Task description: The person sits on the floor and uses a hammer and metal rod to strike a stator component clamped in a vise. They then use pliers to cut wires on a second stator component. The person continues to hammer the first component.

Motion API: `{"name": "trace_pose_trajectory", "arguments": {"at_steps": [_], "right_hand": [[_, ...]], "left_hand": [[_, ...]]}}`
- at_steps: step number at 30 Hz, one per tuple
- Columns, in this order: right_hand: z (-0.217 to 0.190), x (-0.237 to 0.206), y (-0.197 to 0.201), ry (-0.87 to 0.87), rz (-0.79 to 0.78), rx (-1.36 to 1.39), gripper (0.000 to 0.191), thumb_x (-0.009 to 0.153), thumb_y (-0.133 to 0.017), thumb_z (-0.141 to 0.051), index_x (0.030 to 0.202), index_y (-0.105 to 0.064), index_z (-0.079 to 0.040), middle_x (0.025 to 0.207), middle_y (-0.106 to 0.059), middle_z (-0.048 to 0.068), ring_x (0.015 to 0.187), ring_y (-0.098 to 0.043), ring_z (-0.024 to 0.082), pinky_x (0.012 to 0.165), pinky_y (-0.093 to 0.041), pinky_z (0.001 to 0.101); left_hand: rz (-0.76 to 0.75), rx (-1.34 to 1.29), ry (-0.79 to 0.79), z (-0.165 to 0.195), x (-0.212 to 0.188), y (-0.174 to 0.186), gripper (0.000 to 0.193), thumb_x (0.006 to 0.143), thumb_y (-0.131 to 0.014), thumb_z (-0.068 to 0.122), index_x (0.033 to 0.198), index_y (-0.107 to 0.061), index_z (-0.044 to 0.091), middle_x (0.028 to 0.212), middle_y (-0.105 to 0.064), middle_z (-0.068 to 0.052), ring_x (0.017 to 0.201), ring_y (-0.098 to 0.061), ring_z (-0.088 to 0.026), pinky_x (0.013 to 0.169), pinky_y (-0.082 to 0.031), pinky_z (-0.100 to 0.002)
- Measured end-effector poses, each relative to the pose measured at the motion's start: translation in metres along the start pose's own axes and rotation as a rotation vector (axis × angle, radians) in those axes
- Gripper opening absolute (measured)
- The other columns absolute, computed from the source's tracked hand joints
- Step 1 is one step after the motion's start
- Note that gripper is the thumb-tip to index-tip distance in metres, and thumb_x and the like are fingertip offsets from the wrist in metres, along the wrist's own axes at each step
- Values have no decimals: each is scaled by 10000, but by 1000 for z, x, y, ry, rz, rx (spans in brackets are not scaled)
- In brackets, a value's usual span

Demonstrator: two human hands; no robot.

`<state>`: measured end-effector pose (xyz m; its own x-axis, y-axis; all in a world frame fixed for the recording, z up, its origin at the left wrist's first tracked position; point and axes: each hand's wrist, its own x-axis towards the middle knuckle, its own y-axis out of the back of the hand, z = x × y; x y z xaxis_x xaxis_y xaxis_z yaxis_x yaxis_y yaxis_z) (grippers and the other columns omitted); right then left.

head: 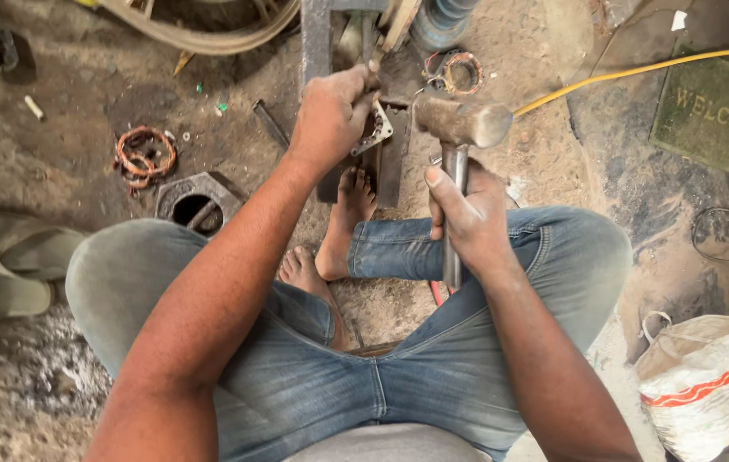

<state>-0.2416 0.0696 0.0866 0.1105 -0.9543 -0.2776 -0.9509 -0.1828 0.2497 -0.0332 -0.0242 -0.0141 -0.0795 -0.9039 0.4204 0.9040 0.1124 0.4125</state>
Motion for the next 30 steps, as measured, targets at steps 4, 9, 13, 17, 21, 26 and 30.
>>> {"name": "trace_pose_trajectory", "arguments": {"at_steps": [4, 9, 13, 17, 21, 26, 30], "right_hand": [[17, 10, -10, -148, 45, 139, 345, 983, -671, -350, 888, -557, -38, 632, -574, 31, 448, -529, 101, 393, -462, 254], [40, 23, -31, -223, 15, 7, 375, 954, -679, -390, 869, -565, -44, 615, -567, 16, 419, -528, 100, 368, -478, 255], [51, 30, -33, -180, 9, -36, 405, 966, -671, -405, 864, -581, -24, 594, -566, 21, 416, -520, 95, 375, -430, 253], [61, 34, -36, -262, 18, 68, 397, 957, -697, -381, 884, -556, -17, 602, -548, 23, 414, -498, 99, 368, -433, 271], [72, 35, -40, -284, -14, -53, 375, 958, -674, -377, 880, -571, -24, 600, -556, 18, 413, -511, 92, 364, -447, 262], [76, 36, -40, -311, -19, 58, 384, 955, -687, -366, 868, -565, -12, 597, -547, 25, 399, -491, 99, 356, -431, 263], [71, 34, -40, -314, -20, 80, 390, 955, -684, -392, 878, -566, -29, 598, -546, 17, 394, -490, 90, 353, -416, 252]], "left_hand": [[-118, 189, 13, 4, 2, -2, 139, 939, -698, 74, 1066, -683, 17, 923, -717, -187, 860, -693, -390, 764, -536, -492], [-83, 131, -9, -2, 1, 2, 160, 956, -717, 124, 1050, -666, 6, 931, -714, -183, 866, -693, -392, 759, -539, -485], [-44, 74, -64, -7, -3, 6, 190, 957, -713, 118, 1090, -665, -9, 937, -701, -197, 881, -683, -409, 759, -537, -485], [-101, 120, 10, -7, -8, 7, 148, 940, -710, 107, 1042, -674, 6, 926, -709, -198, 837, -684, -410, 727, -528, -500], [-83, 72, 6, -2, -9, 2, 134, 990, -691, 111, 1043, -636, 1, 895, -695, -194, 865, -689, -410, 750, -547, -482], [-56, -90, 283, 2, -6, 2, 205, 1017, -695, 175, 1037, -617, -13, 808, -705, -123, 678, -710, -260, 639, -558, -383], [52, -162, 63, -4, -7, 9, 100, 994, -729, 119, 1039, -715, 30, 918, -765, -96, 803, -758, -198, 736, -601, -344]]}}
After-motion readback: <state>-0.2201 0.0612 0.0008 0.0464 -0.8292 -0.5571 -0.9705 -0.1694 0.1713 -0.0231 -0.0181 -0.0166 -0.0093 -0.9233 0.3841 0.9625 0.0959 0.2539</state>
